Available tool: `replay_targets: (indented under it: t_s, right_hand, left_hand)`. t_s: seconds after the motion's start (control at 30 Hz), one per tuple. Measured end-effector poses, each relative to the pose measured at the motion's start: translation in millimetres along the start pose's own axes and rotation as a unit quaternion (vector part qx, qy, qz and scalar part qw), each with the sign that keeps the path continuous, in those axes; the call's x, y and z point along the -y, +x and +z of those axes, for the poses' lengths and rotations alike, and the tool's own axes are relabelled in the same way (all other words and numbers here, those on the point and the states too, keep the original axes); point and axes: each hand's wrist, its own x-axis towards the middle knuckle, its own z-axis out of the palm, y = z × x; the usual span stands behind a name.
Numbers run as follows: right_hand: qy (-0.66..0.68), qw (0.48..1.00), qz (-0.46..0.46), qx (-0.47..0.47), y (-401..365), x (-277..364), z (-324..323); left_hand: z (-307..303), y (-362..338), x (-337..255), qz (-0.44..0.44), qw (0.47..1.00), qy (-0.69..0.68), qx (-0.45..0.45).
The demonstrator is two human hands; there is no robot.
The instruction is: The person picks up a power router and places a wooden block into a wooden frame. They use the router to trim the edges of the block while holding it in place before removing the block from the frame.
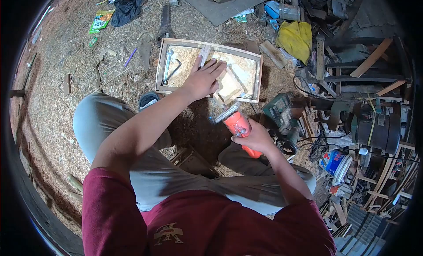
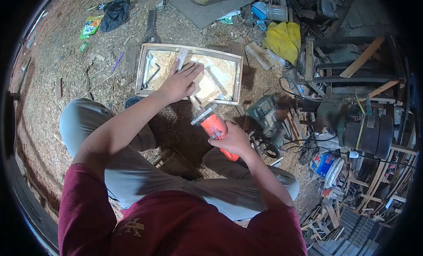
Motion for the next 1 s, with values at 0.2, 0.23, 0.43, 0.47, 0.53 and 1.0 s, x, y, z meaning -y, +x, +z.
replay_targets:
  t_s: [0.2, 0.23, 0.43, 0.47, 0.53, 1.0]
  right_hand:
    - [-0.027, 1.0, 0.004, 0.005, -6.1, 14.0, -3.6]
    - [-0.033, 0.999, 0.009, 0.006, -6.5, 15.4, -3.8]
    - [-0.007, 1.0, -0.003, -0.009, -1.1, 2.0, -2.7]
    - [-0.012, 1.0, -0.003, -0.01, -0.8, 1.1, -2.7]
    - [-0.023, 1.0, -0.004, -0.012, 0.2, -0.7, -2.5]
    - [-0.011, 1.0, -0.005, -0.011, -2.4, 5.0, -4.0]
  left_hand:
    - [1.1, 0.7, 0.6, -0.001, 1.0, 0.0, -0.001]
    - [0.2, 0.4, 0.3, -0.001, 1.0, -0.004, 0.0]
    - [1.1, -0.6, 1.0, 0.008, 1.0, -0.008, -0.022]
    - [1.2, -0.5, 1.2, 0.007, 1.0, -0.006, -0.018]
    - [0.2, 0.4, 0.9, 0.003, 1.0, -0.001, -0.011]
    - [-0.6, 0.2, 0.1, -0.002, 1.0, -0.003, -0.001]
